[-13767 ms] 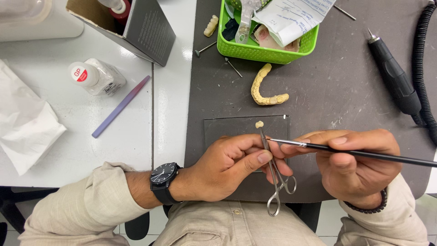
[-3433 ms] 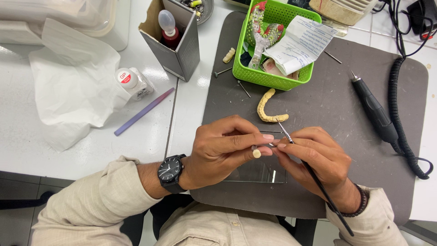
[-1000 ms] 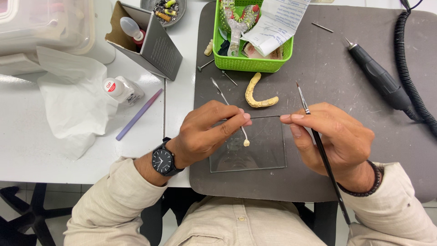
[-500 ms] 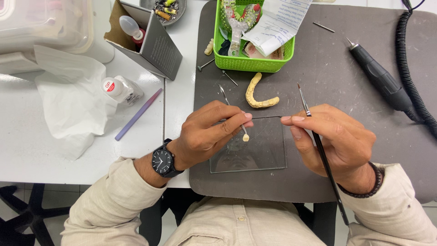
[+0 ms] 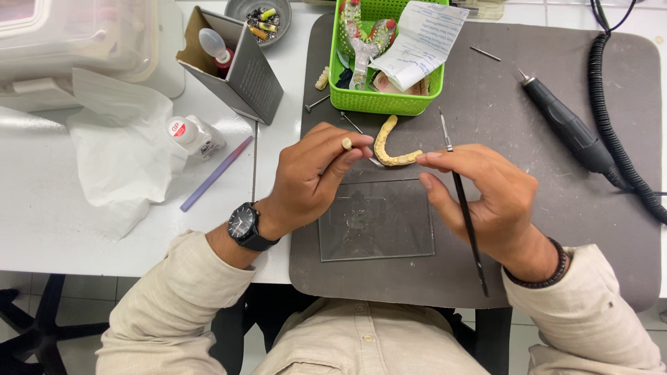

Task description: The person holds a small dental prosthesis tooth with hemostat forceps in one hand and uses a fine brush in the other hand to apply and shape a white dental material onto the tooth, working over a glass slab on the bench. They repeatedly reposition the tooth and add material, with a partial denture arch and a green basket of dental cases on the work mat.

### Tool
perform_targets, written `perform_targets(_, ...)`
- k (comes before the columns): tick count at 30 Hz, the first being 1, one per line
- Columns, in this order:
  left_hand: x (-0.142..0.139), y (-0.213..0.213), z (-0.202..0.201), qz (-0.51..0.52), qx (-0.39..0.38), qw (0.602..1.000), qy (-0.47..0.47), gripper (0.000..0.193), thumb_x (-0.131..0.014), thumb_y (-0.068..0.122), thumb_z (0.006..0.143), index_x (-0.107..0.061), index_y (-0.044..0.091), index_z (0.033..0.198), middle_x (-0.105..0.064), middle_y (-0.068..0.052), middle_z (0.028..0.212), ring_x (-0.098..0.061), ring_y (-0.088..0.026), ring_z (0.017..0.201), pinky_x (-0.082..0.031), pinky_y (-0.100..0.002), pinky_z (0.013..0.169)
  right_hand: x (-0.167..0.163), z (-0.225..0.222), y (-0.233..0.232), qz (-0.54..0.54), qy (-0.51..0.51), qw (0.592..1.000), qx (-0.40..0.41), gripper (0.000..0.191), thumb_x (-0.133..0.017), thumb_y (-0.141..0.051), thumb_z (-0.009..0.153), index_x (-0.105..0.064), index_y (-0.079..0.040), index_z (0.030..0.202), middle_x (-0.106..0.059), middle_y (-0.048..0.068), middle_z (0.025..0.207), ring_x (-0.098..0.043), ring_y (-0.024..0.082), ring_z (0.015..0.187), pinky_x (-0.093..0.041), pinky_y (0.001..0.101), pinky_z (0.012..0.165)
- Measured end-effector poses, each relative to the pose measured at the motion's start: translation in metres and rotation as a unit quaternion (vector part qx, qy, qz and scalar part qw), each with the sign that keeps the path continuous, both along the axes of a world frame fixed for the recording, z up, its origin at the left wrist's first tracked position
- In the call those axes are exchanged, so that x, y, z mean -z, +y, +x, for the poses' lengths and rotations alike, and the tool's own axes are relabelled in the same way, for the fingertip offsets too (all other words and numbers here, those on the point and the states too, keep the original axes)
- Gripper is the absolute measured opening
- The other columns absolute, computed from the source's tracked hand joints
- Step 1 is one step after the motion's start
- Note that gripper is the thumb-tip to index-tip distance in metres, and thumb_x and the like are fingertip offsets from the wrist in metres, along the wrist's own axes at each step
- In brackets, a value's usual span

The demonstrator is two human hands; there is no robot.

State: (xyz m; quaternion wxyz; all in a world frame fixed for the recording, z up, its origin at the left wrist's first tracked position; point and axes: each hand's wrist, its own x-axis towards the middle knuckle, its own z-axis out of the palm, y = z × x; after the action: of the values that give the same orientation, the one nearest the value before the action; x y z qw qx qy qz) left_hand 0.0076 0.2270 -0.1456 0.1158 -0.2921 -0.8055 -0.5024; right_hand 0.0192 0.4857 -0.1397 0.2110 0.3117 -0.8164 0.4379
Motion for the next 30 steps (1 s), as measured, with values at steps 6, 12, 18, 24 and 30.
perform_targets(6,0.002,-0.006,0.002,0.058,0.005,0.996,-0.074,0.024,-0.054,0.014,0.114,-0.065,-0.001,0.13,-0.071,-0.005,0.099,-0.068,-0.011,0.089,-0.057,-0.025,0.08,0.007,0.005,-0.007,0.01,-0.001,1.0,0.013,0.019,-0.076,0.003,0.097,-0.069,0.0,0.115,-0.076,0.012,0.104,-0.076,0.024,0.092,-0.059,0.0313,0.081)
perform_targets(12,0.004,-0.009,0.014,0.107,-0.001,0.99,-0.092,0.03,-0.051,0.016,0.115,-0.064,0.0,0.136,-0.067,-0.001,0.095,-0.06,-0.007,0.082,-0.053,-0.022,0.074,0.017,0.011,0.007,-0.079,-0.046,0.996,0.016,0.013,-0.062,-0.001,0.114,-0.066,0.004,0.125,-0.076,0.015,0.108,-0.077,0.019,0.098,-0.063,0.0284,0.084)
perform_targets(18,0.008,-0.007,0.027,0.153,0.012,0.975,-0.16,0.033,-0.053,0.02,0.114,-0.066,-0.001,0.136,-0.066,0.001,0.086,-0.054,-0.003,0.071,-0.047,-0.019,0.064,0.029,0.023,0.005,-0.138,-0.079,0.987,-0.019,0.014,-0.055,-0.003,0.118,-0.061,0.002,0.129,-0.077,0.015,0.102,-0.074,0.015,0.089,-0.06,0.025,0.081)
perform_targets(24,0.005,-0.004,0.037,0.251,0.013,0.941,-0.227,0.034,-0.058,0.021,0.11,-0.068,-0.004,0.13,-0.07,-0.002,0.089,-0.057,-0.004,0.066,-0.051,-0.02,0.059,0.022,0.043,-0.013,-0.072,-0.042,0.992,-0.099,0.027,-0.075,-0.007,0.095,-0.061,0.003,0.116,-0.076,0.016,0.104,-0.077,0.02,0.093,-0.062,0.0295,0.083)
perform_targets(30,0.001,-0.001,0.04,0.304,0.061,0.912,-0.269,0.034,-0.059,0.02,0.108,-0.067,-0.006,0.129,-0.072,-0.007,0.091,-0.06,-0.006,0.065,-0.056,-0.023,0.056,0.016,0.046,-0.022,-0.111,-0.081,0.982,-0.132,0.029,-0.081,0.002,0.087,-0.064,0.005,0.111,-0.076,0.016,0.103,-0.079,0.022,0.096,-0.067,0.0291,0.084)
